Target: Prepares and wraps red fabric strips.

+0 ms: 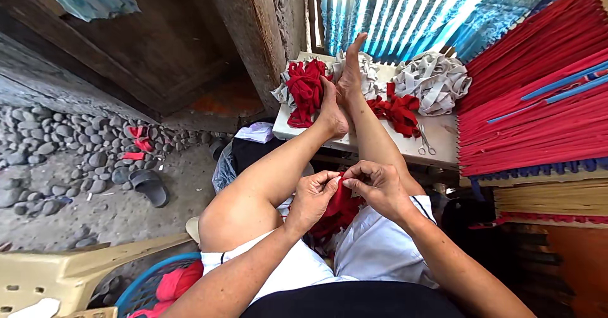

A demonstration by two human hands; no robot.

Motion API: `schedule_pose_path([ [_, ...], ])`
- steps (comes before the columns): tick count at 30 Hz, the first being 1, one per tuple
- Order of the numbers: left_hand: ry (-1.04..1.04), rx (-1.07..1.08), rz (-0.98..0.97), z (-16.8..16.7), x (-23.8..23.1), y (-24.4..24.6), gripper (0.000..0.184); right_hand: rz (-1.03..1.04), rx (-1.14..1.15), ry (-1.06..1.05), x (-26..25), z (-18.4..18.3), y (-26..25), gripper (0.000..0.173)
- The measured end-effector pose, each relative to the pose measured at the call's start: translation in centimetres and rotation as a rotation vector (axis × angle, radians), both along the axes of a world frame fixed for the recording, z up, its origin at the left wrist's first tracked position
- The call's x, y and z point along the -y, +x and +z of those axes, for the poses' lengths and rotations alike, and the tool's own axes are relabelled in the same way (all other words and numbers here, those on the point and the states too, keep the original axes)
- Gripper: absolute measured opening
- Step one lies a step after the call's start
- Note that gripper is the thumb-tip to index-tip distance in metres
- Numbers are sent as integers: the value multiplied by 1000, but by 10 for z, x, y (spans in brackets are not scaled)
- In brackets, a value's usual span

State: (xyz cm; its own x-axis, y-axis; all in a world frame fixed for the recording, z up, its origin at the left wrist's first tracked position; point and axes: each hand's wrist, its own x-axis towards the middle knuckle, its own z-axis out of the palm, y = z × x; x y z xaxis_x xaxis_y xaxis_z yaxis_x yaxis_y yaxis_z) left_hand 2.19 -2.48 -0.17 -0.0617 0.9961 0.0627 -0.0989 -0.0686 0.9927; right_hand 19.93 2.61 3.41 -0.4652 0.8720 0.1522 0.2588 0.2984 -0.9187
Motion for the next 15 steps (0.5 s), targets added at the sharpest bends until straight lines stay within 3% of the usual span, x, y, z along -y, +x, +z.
schedule_pose_path([
  [7,120,-143,4,1,1,-2,13,4,38,116,0,4,3,4],
  [15,42,-10,-19,3,2,-1,14,-7,33,136,0,3,4,5],
])
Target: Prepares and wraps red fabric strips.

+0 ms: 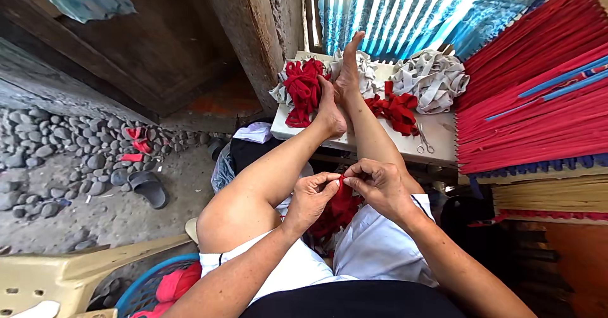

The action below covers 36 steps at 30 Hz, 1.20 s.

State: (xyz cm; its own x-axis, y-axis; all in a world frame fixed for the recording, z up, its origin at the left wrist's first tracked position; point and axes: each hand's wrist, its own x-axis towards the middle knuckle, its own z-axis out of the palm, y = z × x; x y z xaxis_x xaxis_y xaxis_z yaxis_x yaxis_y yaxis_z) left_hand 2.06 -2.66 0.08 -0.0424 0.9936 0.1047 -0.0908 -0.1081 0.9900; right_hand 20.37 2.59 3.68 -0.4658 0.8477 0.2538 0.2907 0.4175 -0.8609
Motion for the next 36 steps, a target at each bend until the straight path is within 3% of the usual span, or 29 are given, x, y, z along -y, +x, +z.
schedule_pose_path([
  [9,155,-82,-47,-3,0,-3,15,-9,-14,23,1,5,1,7],
  [13,158,16,-68,-2,1,1,21,-3,-21,40,4,7,1,7],
  [17,98,77,2,-3,1,3,13,-9,-37,58,7,8,-2,7],
  [31,3,342,-10,-1,-2,0,14,-61,-151,-136,10,13,-2,37],
  [36,2,394,-19,-2,-3,-1,14,6,-136,-285,8,11,2,26],
])
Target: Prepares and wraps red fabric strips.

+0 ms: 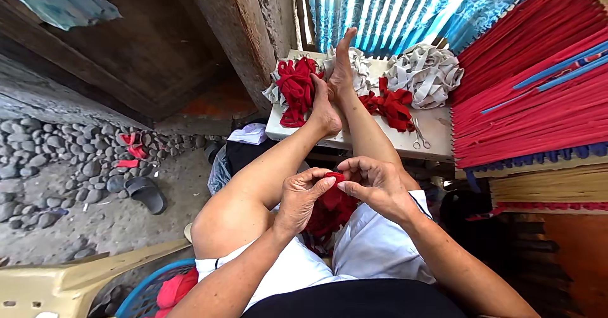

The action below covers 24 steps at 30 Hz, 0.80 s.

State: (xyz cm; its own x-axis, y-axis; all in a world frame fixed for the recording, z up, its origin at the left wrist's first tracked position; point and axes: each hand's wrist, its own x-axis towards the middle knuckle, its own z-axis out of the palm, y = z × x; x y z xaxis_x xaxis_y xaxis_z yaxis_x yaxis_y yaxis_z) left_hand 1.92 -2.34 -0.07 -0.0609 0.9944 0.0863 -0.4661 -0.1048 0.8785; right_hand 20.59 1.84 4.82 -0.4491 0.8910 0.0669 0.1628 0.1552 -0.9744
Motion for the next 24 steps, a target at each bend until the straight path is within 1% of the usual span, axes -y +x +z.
schedule_pose_path([
  [4,-9,8,-11,1,0,1,14,13,-25,-46,0,-2,1,12],
  [8,-23,-1,0,0,0,2,14,-13,-30,-19,0,-4,1,2],
  [12,1,-143,14,3,1,2,24,-16,-17,-7,-1,-8,1,2],
  [15,100,-316,35,2,2,0,16,3,1,47,-1,-8,3,5],
  [17,120,-346,46,1,2,0,15,-1,76,112,-1,2,13,9],
  [19,84,-311,55,1,2,-1,15,-28,133,170,-5,13,31,11],
  [22,40,-290,59,1,1,-4,16,-90,165,204,-12,24,69,11],
  [24,28,-299,53,1,0,-5,16,-137,225,207,-9,25,96,10],
])
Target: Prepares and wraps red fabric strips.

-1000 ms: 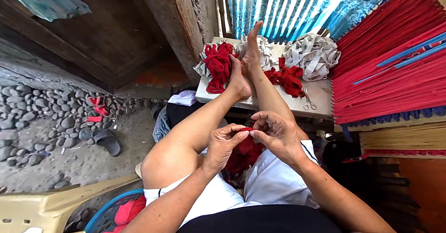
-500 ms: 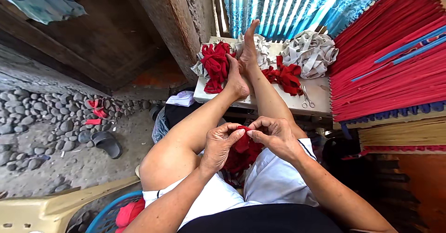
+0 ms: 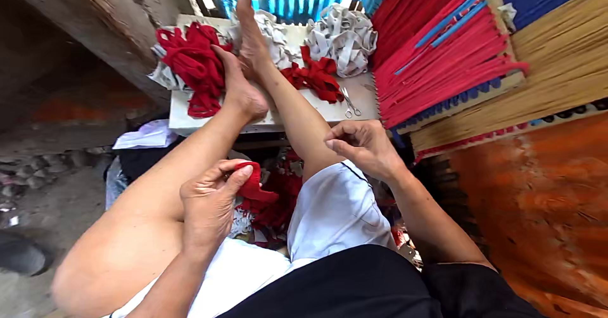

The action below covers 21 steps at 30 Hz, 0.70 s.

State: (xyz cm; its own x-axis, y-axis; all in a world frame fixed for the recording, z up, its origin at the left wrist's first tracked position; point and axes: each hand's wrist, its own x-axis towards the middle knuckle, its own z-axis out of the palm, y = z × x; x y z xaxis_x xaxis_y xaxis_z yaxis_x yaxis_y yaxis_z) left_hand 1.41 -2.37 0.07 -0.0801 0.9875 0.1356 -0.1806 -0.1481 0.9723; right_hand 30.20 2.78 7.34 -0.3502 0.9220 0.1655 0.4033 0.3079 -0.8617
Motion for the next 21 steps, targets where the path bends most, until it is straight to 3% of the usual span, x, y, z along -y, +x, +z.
schedule_pose_path([
  [5,-40,-40,-51,1,1,3,18,-42,316,-74,29,-7,52,8],
  [10,-82,-78,-91,1,4,6,18,58,585,-208,79,-20,75,7],
  [15,-97,-102,-108,1,5,10,19,-67,521,-191,109,-33,86,11],
  [21,-159,-82,-108,3,6,14,18,94,610,-275,134,-48,50,20],
])
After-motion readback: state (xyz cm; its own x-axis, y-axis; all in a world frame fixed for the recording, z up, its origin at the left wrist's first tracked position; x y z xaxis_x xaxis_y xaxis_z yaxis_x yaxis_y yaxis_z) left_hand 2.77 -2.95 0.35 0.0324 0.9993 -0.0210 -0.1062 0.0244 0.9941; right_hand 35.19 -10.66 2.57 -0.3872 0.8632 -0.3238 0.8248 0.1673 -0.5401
